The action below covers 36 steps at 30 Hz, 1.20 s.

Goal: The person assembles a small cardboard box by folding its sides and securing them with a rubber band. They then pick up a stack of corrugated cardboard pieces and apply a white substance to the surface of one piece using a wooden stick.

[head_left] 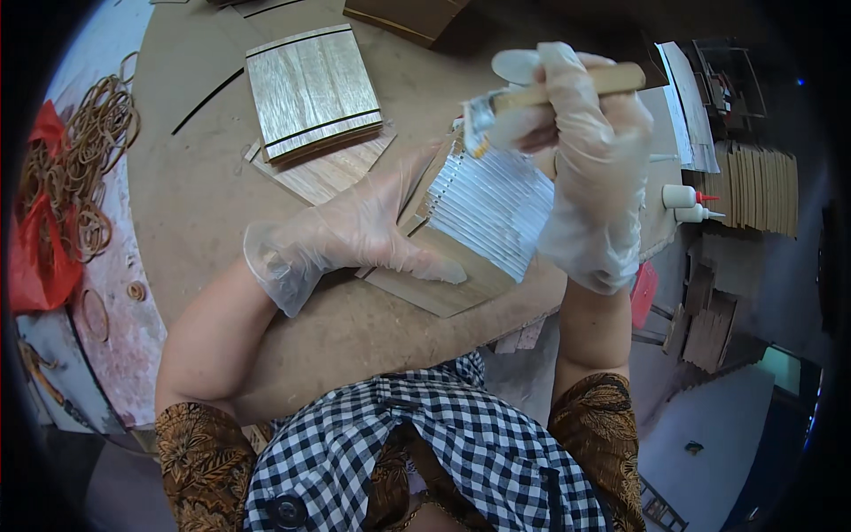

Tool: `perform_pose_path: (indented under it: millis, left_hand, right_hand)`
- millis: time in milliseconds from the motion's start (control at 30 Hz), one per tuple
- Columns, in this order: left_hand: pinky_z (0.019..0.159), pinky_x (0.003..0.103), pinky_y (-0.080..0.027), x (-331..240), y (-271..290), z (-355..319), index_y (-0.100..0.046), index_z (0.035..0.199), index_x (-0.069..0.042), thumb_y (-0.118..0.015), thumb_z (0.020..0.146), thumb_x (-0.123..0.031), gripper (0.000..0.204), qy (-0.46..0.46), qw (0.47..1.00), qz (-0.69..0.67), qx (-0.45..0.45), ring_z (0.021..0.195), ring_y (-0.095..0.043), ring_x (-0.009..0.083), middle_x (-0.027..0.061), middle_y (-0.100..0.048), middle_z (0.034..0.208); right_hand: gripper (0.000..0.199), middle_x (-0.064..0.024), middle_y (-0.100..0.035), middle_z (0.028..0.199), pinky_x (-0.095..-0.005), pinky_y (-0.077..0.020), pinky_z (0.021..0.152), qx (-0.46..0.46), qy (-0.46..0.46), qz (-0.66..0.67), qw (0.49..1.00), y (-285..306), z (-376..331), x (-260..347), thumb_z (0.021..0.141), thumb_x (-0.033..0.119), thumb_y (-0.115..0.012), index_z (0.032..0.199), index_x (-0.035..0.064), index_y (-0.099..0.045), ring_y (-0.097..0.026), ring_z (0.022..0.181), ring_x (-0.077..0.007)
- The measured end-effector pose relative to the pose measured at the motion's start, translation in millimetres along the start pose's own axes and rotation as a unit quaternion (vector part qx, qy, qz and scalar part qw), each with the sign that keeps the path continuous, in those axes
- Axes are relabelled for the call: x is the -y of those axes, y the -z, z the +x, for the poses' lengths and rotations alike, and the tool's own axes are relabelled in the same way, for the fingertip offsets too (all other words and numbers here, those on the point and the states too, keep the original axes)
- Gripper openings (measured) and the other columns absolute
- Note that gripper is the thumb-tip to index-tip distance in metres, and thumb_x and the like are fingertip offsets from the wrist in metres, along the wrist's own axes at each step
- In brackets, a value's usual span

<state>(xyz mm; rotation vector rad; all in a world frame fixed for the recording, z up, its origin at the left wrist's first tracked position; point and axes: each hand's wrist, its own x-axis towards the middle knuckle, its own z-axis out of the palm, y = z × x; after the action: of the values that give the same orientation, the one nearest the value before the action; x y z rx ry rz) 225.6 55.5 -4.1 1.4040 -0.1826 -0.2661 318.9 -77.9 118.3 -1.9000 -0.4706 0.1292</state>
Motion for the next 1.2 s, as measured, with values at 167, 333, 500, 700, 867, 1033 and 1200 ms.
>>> perform_pose_path:
  millis: [167,333,500,700,867,1033,1200]
  left_hand:
    - [0.114,0.038,-0.031,-1,0,-2,-0.020,0.151,0.000,-0.094,0.058,-0.030,0.123,0.004,0.999,0.032,-0.016,0.137,-0.040,0.0301,0.0206,-0.045,0.142]
    - [0.115,0.038,-0.029,1,0,0,-0.019,0.151,-0.001,-0.094,0.058,-0.030,0.123,-0.015,1.000,0.018,-0.015,0.138,-0.038,0.0300,0.0207,-0.044,0.143]
    - [0.115,0.038,-0.030,2,2,1,-0.019,0.152,-0.002,-0.094,0.058,-0.030,0.123,-0.006,1.000,0.011,-0.007,0.138,-0.038,0.0290,0.0198,-0.043,0.144]
    - [0.115,0.037,-0.031,1,0,3,-0.018,0.152,-0.001,-0.094,0.058,-0.030,0.124,-0.014,1.000,0.020,-0.001,0.137,-0.039,0.0291,0.0205,-0.044,0.143]
    - [0.119,0.037,-0.020,-4,-1,2,-0.017,0.151,0.005,-0.095,0.051,-0.028,0.131,0.027,0.999,-0.033,-0.008,0.143,-0.028,0.0280,0.0196,-0.033,0.151]
    - [0.119,0.037,-0.020,2,1,2,-0.015,0.151,0.006,-0.095,0.052,-0.028,0.132,0.027,1.000,-0.008,-0.003,0.143,-0.029,0.0292,0.0213,-0.033,0.151]
    - [0.119,0.037,-0.021,1,1,1,-0.014,0.151,0.007,-0.095,0.052,-0.029,0.133,0.028,1.000,0.006,-0.008,0.143,-0.029,0.0296,0.0224,-0.033,0.150]
  right_hand:
    - [0.025,-0.0075,-0.068,0.085,-0.0230,-0.0492,0.061,0.052,0.056,-0.018,0.997,9,-1,7,0.099,0.019,-0.056,0.101,-0.0025,-0.068,-0.063,0.069,-0.0107]
    - [0.017,-0.0113,-0.069,0.096,-0.0284,-0.0519,0.071,0.077,0.120,-0.065,0.988,65,-9,-5,0.097,0.009,-0.055,0.102,-0.0029,-0.066,-0.065,0.083,-0.0165]
    - [0.012,-0.0109,-0.068,0.093,-0.0300,-0.0520,0.076,0.039,0.020,0.012,0.999,93,-16,-18,0.091,0.011,-0.065,0.089,-0.0011,-0.064,-0.065,0.083,-0.0177]
    - [0.017,-0.0094,-0.067,0.086,-0.0272,-0.0501,0.067,0.083,0.015,-0.009,0.996,85,2,-24,0.090,0.017,-0.067,0.090,0.0003,-0.065,-0.062,0.074,-0.0143]
    - [0.020,-0.0064,-0.070,0.081,-0.0225,-0.0458,0.060,0.127,0.068,-0.002,0.990,48,15,-21,0.092,0.020,-0.067,0.093,-0.0001,-0.070,-0.057,0.066,-0.0086]
    - [0.022,-0.0102,-0.071,0.083,-0.0250,-0.0476,0.062,0.146,0.084,0.011,0.986,33,28,-29,0.093,0.020,-0.064,0.094,-0.0012,-0.070,-0.061,0.067,-0.0121]
    - [0.020,-0.0164,-0.072,0.096,-0.0285,-0.0518,0.069,0.140,0.153,0.049,0.977,36,33,-38,0.094,0.017,-0.064,0.099,-0.0012,-0.068,-0.066,0.075,-0.0161]
